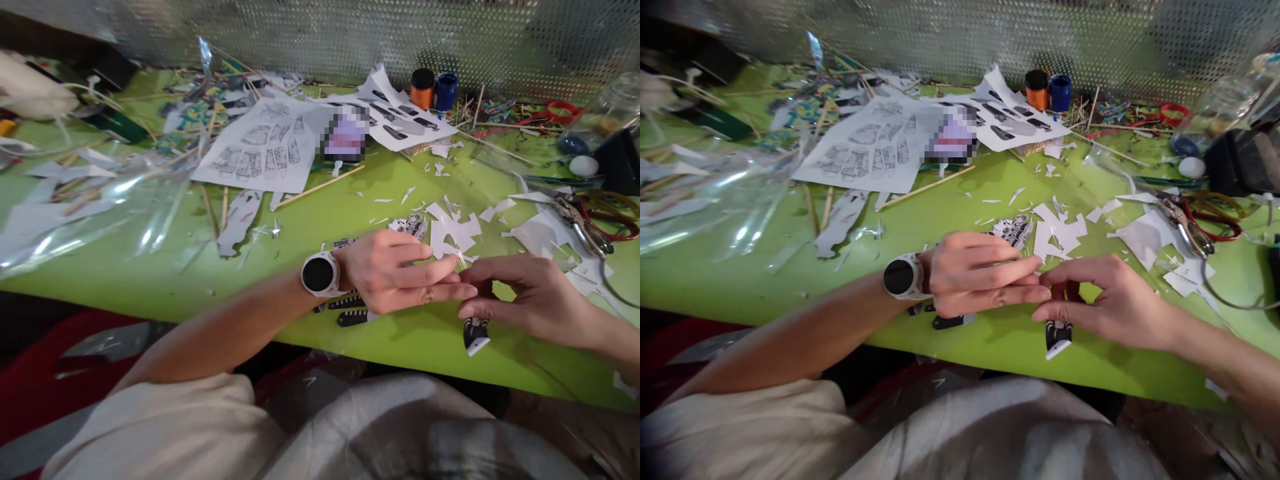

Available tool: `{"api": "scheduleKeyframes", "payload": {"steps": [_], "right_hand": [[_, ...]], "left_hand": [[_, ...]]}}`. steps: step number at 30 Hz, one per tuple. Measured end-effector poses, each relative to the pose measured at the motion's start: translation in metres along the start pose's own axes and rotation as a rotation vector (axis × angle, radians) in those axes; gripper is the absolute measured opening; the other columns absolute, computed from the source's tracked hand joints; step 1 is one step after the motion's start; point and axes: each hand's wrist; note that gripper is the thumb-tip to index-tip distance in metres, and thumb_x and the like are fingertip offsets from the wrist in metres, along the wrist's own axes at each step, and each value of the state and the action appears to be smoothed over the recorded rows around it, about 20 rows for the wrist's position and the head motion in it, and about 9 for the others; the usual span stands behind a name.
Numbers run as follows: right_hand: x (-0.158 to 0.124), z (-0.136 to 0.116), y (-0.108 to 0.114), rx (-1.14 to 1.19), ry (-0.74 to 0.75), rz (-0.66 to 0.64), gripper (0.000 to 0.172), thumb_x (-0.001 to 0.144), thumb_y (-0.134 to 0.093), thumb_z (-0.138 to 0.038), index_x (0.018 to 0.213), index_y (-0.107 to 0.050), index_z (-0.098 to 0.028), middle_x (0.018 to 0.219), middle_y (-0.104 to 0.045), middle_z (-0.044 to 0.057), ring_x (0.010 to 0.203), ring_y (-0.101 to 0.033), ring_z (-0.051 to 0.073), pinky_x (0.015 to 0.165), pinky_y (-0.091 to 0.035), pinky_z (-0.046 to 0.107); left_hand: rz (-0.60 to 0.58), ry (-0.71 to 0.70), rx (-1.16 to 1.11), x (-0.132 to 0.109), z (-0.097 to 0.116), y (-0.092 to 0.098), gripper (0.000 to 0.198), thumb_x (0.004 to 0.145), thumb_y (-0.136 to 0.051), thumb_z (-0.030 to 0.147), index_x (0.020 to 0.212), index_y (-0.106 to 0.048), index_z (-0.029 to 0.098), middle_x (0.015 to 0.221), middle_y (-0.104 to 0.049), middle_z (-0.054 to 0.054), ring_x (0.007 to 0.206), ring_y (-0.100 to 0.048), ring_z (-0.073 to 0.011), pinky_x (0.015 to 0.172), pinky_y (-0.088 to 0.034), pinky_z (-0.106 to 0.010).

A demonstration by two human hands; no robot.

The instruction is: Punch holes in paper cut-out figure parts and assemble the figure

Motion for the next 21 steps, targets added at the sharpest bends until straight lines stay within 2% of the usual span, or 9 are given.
{"api": "scheduleKeyframes", "payload": {"steps": [4, 7, 9, 15, 18, 21], "right_hand": [[0.0, -0.001, -0.002, 0.003, 0.021, 0.014, 0.02, 0.086, -0.087, -0.043, 0.085, -0.078, -0.026, 0.072, -0.075, -0.001, 0.059, -0.065, 0.014, 0.054, -0.049, 0.026], [0.0, -0.001, -0.002, 0.012, 0.044, 0.016, 0.019, 0.084, -0.088, -0.042, 0.085, -0.078, -0.026, 0.072, -0.075, -0.001, 0.059, -0.065, 0.014, 0.053, -0.05, 0.025], [0.0, -0.002, -0.003, -0.003, 0.046, 0.015, 0.019, 0.087, -0.085, -0.041, 0.085, -0.077, -0.025, 0.071, -0.074, -0.001, 0.058, -0.064, 0.014, 0.053, -0.051, 0.025], [-0.001, -0.003, -0.004, -0.01, 0.06, 0.024, 0.019, 0.09, -0.082, -0.041, 0.085, -0.075, -0.025, 0.07, -0.073, -0.001, 0.057, -0.063, 0.014, 0.052, -0.052, 0.026], [-0.001, -0.004, -0.005, -0.002, 0.053, 0.033, 0.019, 0.086, -0.086, -0.044, 0.084, -0.075, -0.028, 0.069, -0.073, -0.002, 0.056, -0.063, 0.016, 0.051, -0.052, 0.029], [-0.001, -0.004, -0.005, 0.005, 0.04, 0.037, 0.019, 0.084, -0.087, -0.043, 0.083, -0.074, -0.029, 0.069, -0.072, -0.002, 0.056, -0.063, 0.016, 0.051, -0.052, 0.03]], "left_hand": [[-0.096, 0.109, -0.08, 0.003, 0.002, -0.002, 0.022, 0.105, -0.064, 0.023, 0.099, -0.085, 0.028, 0.103, -0.082, -0.007, 0.074, -0.073, -0.0181, 0.062, -0.064, -0.037], [-0.068, 0.128, -0.12, 0.008, 0.002, -0.001, 0.023, 0.105, -0.064, 0.022, 0.097, -0.085, 0.029, 0.098, -0.083, -0.006, 0.07, -0.073, -0.0183, 0.059, -0.064, -0.037], [-0.061, 0.137, -0.134, 0.012, 0.002, 0.001, 0.027, 0.106, -0.062, 0.022, 0.095, -0.086, 0.03, 0.095, -0.083, -0.006, 0.067, -0.072, -0.0179, 0.057, -0.062, -0.036], [-0.175, 0.091, -0.075, 0.02, 0.001, 0.007, 0.046, 0.11, -0.052, 0.022, 0.079, -0.084, 0.033, 0.095, -0.085, -0.007, 0.064, -0.073, -0.0199, 0.055, -0.063, -0.037], [-0.081, 0.004, -0.006, 0.016, 0.001, 0.004, 0.041, 0.107, -0.059, 0.018, 0.079, -0.085, 0.034, 0.092, -0.085, -0.006, 0.061, -0.072, -0.0194, 0.052, -0.062, -0.035], [0.042, -0.142, 0.099, 0.012, 0.0, 0.002, 0.038, 0.104, -0.063, 0.014, 0.078, -0.085, 0.033, 0.092, -0.086, -0.005, 0.059, -0.072, -0.0183, 0.049, -0.06, -0.032]]}}
Point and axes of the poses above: each hand's wrist, its own x-axis towards the middle knuckle, its own y-axis out of the back of the hand, z = x × y
